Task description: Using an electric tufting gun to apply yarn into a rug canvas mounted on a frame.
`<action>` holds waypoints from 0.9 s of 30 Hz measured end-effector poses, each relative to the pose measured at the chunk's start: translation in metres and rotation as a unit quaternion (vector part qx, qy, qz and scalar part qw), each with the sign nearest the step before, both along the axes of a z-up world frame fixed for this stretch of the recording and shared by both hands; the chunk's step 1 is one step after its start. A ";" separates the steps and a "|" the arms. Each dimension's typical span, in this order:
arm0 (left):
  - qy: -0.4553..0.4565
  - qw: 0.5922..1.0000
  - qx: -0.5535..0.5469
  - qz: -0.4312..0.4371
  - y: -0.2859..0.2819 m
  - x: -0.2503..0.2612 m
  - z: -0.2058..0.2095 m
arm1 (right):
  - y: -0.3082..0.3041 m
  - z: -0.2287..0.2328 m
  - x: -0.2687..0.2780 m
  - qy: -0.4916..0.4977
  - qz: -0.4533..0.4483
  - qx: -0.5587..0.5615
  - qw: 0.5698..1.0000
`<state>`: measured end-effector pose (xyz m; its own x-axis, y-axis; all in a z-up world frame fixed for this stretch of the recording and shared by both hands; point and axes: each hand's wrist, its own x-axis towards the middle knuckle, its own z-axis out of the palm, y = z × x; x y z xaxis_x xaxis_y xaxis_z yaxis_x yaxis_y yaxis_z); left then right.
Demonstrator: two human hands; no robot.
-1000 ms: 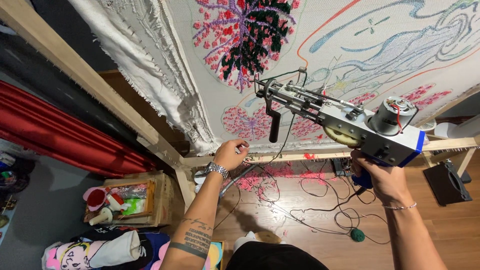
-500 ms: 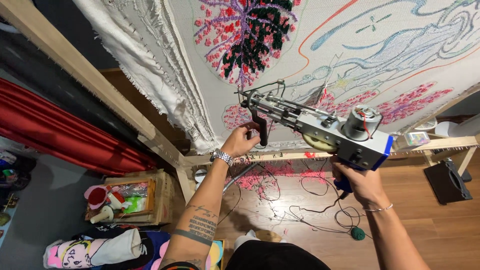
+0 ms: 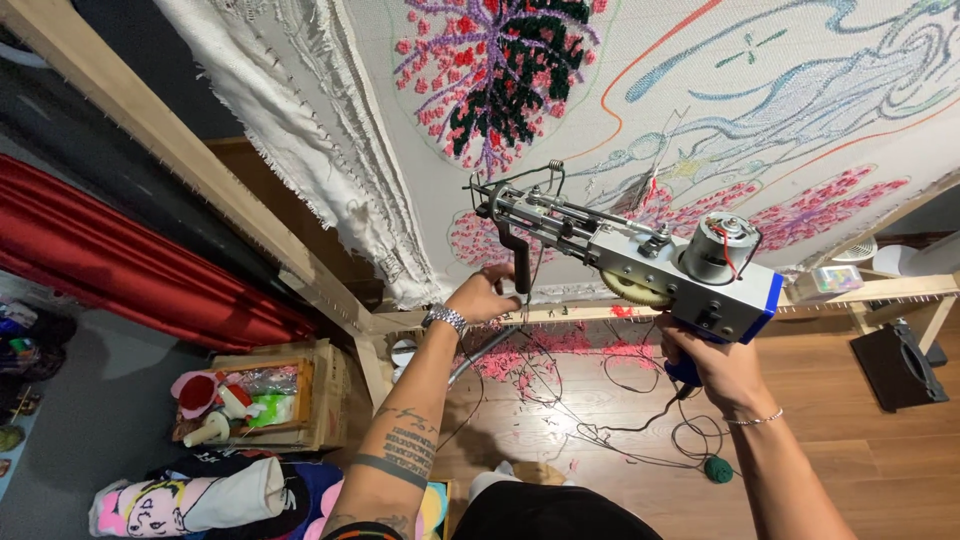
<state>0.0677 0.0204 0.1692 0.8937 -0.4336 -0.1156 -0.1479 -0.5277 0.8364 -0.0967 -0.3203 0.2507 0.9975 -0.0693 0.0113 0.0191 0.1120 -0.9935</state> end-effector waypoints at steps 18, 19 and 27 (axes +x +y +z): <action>-0.044 0.979 -0.198 -0.015 -0.012 -0.017 -0.010 | 0.005 -0.002 0.001 -0.002 0.010 -0.008 1.000; -0.045 0.979 -0.198 -0.014 -0.016 -0.017 -0.001 | 0.006 0.000 0.001 -0.003 0.011 -0.008 1.000; 0.042 0.971 -0.237 -0.009 -0.038 -0.008 -0.014 | 0.006 -0.008 -0.001 0.016 0.005 0.013 1.000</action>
<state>0.0598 -0.0173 0.1553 0.8818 -0.4707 0.0283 -0.0740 -0.0789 0.9941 -0.0979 -0.3139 0.2425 0.9980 -0.0592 -0.0219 -0.0136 0.1381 -0.9903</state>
